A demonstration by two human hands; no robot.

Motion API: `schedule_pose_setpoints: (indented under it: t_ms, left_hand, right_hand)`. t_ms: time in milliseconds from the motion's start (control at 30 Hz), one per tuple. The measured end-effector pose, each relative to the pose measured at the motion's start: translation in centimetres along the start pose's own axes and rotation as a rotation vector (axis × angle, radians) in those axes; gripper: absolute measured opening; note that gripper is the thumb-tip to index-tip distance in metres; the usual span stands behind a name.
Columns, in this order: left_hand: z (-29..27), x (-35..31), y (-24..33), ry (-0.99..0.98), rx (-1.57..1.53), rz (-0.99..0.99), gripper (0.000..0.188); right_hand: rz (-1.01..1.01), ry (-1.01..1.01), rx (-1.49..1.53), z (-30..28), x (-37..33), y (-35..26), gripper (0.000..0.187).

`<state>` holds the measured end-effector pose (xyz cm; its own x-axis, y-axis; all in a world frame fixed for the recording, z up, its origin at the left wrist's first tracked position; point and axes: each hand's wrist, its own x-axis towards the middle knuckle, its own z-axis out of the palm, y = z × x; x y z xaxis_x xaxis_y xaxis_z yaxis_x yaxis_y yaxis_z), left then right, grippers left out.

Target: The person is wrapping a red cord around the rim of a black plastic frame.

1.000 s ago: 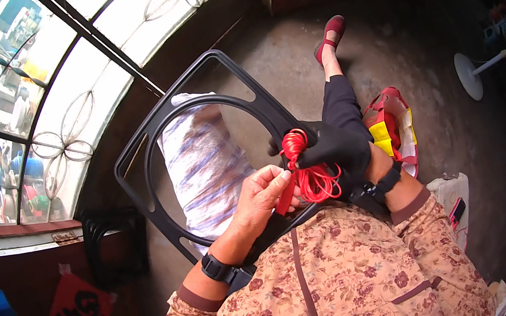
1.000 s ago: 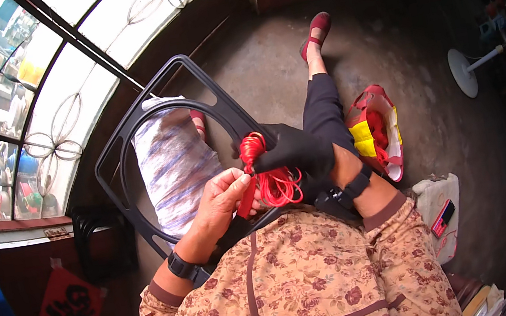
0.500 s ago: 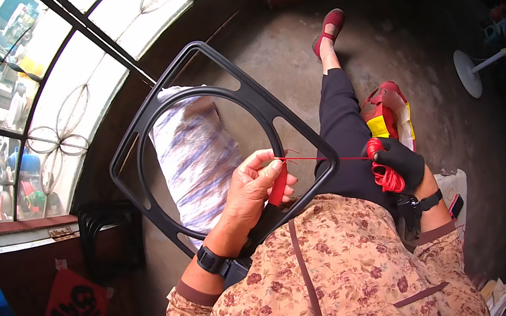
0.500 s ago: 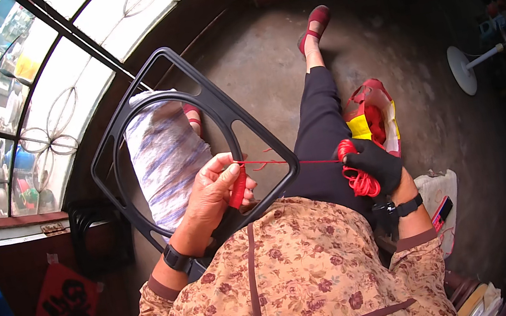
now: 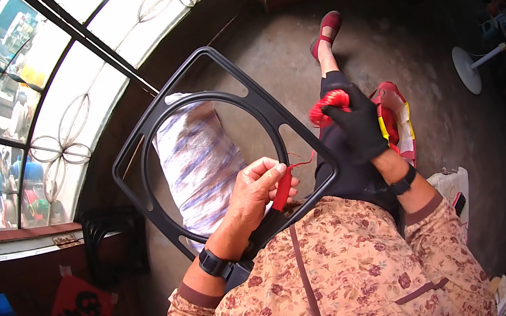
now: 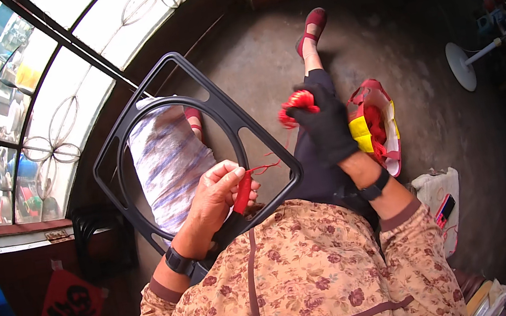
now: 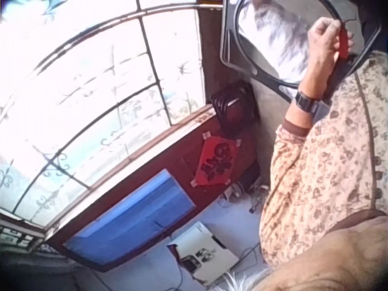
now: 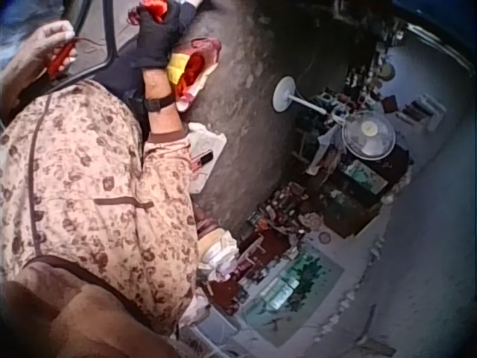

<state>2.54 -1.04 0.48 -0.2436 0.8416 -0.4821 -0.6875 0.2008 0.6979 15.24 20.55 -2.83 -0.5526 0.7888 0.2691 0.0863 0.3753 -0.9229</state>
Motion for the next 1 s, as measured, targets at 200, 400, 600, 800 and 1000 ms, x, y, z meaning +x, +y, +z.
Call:
schedule_pose_setpoints:
  t_ms: [200,400,600,800,1000]
  left_hand:
    - [-0.1,-0.6,0.2,-0.046,0.026,-0.051,0.013]
    - [-0.9,-0.3,-2.6,0.028,-0.061,0.277,0.033]
    - [-1.1,-0.3,-1.3,-0.167,0.057,0.158,0.022]
    - [-0.3,-0.3,-1.1,-0.04,0.107,0.216,0.016]
    - [-1.0,0.2,-1.6,-0.051,0.121,0.182,0.016]
  right_hand:
    - [0.443,-0.459,0.759,8.7,1.1,-0.5,0.031]
    - [0.737,-1.042,1.25,7.1,0.2,-4.1,0.049]
    - [0.567,-0.958,1.343,6.3,-0.1,-4.6,0.077]
    - [0.66,-0.923,0.883,2.8,-0.7,-6.1,0.043]
    - [0.283,-0.757,0.011,-0.3,-4.2,-7.6,0.033]
